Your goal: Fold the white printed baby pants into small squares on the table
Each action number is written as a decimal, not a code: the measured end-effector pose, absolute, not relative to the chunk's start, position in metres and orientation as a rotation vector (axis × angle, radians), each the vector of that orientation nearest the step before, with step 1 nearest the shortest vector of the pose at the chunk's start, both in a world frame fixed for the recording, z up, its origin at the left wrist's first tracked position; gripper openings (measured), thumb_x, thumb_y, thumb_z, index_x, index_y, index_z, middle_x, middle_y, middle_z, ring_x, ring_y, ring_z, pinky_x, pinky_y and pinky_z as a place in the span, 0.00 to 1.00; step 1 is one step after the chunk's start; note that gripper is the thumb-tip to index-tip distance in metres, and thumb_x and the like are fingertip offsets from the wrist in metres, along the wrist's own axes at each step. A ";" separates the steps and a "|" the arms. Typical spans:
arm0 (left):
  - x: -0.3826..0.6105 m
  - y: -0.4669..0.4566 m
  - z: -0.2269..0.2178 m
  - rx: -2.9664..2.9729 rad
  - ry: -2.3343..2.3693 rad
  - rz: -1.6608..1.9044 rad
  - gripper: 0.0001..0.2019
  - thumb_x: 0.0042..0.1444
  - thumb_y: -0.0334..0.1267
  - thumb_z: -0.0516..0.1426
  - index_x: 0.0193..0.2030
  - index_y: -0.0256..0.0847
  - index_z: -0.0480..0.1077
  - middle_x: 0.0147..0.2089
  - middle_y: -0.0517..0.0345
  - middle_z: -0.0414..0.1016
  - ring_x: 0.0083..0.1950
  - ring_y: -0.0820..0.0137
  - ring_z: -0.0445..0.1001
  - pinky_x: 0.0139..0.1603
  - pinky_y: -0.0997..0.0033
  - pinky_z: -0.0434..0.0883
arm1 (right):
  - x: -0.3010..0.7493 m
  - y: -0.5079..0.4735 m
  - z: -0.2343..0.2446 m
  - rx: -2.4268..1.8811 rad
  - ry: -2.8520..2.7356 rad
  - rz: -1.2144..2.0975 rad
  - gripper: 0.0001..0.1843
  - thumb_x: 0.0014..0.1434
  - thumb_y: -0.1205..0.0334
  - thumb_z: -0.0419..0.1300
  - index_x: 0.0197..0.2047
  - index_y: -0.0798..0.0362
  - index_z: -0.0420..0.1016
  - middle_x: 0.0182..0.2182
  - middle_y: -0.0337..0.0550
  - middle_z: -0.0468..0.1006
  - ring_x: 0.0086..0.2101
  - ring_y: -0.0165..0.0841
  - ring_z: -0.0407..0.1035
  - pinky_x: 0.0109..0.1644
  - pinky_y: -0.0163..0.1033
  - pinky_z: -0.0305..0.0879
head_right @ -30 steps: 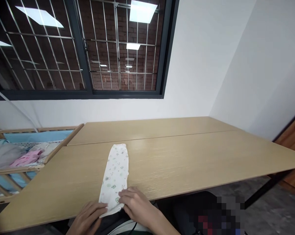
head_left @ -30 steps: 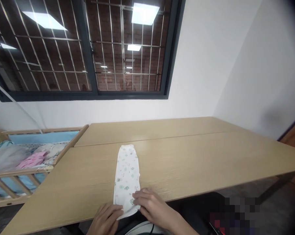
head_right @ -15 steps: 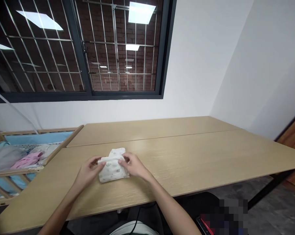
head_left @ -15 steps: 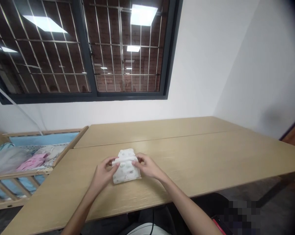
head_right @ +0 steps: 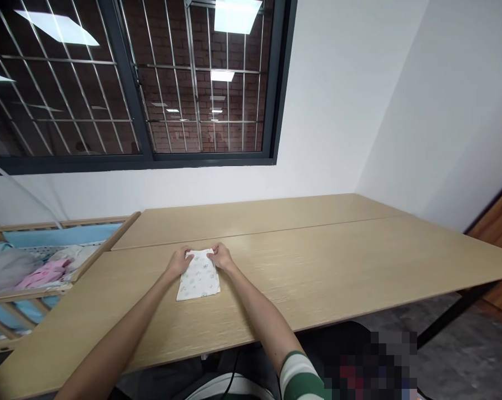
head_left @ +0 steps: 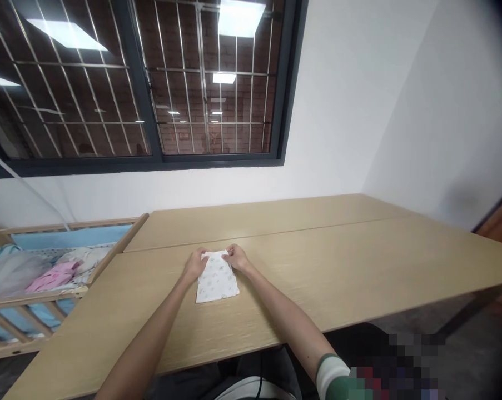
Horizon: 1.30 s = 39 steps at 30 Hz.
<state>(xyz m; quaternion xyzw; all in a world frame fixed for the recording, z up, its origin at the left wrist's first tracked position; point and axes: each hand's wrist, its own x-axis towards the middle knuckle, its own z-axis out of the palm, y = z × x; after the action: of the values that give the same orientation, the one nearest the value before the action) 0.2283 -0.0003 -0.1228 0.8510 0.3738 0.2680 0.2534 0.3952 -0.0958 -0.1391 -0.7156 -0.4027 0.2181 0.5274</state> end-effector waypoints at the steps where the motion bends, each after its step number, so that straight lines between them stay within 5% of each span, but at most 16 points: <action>1: 0.229 -0.001 -0.123 2.334 1.029 0.715 0.12 0.61 0.30 0.55 0.50 0.35 0.73 0.51 0.46 0.79 0.52 0.63 0.76 0.56 0.63 0.70 | 0.396 -0.096 -0.142 -1.724 -0.969 0.518 0.13 0.49 0.68 0.67 0.36 0.53 0.68 0.26 0.34 0.71 0.28 0.28 0.67 0.31 0.31 0.63; 7: 0.211 -0.045 -0.111 2.471 1.109 0.736 0.20 0.65 0.37 0.51 0.61 0.32 0.66 0.59 0.38 0.72 0.63 0.55 0.68 0.63 0.56 0.64 | 0.399 -0.106 -0.129 -1.743 -1.105 0.423 0.15 0.57 0.61 0.63 0.47 0.55 0.70 0.43 0.47 0.76 0.42 0.36 0.72 0.47 0.42 0.69; 11: 0.184 -0.122 -0.122 2.604 1.063 0.672 0.24 0.65 0.46 0.51 0.61 0.33 0.68 0.59 0.37 0.72 0.61 0.48 0.68 0.62 0.51 0.63 | 0.372 -0.137 -0.093 -1.589 -1.644 0.234 0.28 0.66 0.52 0.57 0.66 0.53 0.62 0.63 0.56 0.66 0.63 0.43 0.60 0.67 0.52 0.55; 14: 0.170 -0.171 -0.141 2.820 1.129 0.640 0.28 0.65 0.49 0.50 0.64 0.31 0.68 0.65 0.32 0.67 0.65 0.43 0.64 0.62 0.47 0.63 | 0.335 -0.166 -0.072 -1.412 -2.091 0.291 0.31 0.71 0.49 0.51 0.73 0.51 0.54 0.71 0.52 0.54 0.70 0.42 0.48 0.72 0.50 0.45; 19: 0.165 -0.192 -0.163 2.887 1.094 0.558 0.25 0.66 0.46 0.49 0.63 0.37 0.71 0.62 0.38 0.73 0.63 0.44 0.68 0.62 0.44 0.63 | 0.297 -0.190 -0.079 -1.171 -2.468 0.527 0.29 0.74 0.50 0.45 0.74 0.46 0.51 0.74 0.44 0.47 0.72 0.36 0.40 0.74 0.45 0.38; 25: 0.163 -0.191 -0.165 2.959 1.177 0.651 0.24 0.67 0.47 0.48 0.57 0.34 0.75 0.57 0.35 0.75 0.60 0.47 0.70 0.59 0.48 0.66 | 0.317 -0.175 -0.107 -1.404 -2.427 0.730 0.30 0.75 0.47 0.37 0.74 0.47 0.50 0.74 0.43 0.47 0.72 0.33 0.38 0.75 0.45 0.34; 30: 0.167 -0.195 -0.162 2.895 1.258 0.660 0.25 0.67 0.47 0.48 0.61 0.33 0.71 0.64 0.33 0.69 0.67 0.45 0.63 0.63 0.47 0.63 | 0.343 -0.140 -0.126 -1.498 -2.378 0.593 0.30 0.73 0.44 0.44 0.73 0.43 0.54 0.73 0.42 0.49 0.72 0.38 0.40 0.75 0.51 0.34; 39: 0.170 -0.191 -0.166 2.787 1.258 0.630 0.26 0.66 0.45 0.50 0.67 0.36 0.66 0.69 0.33 0.62 0.70 0.41 0.60 0.64 0.42 0.63 | 0.376 -0.092 -0.129 -1.601 -2.185 0.456 0.29 0.69 0.49 0.52 0.71 0.45 0.60 0.71 0.41 0.54 0.71 0.37 0.46 0.74 0.46 0.38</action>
<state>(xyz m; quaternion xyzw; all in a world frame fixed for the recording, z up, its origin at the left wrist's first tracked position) 0.1703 -0.1905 -0.1660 0.8927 0.4029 0.2017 0.0100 0.3762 -0.0923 -0.1287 -0.5717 -0.7799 0.1626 0.1962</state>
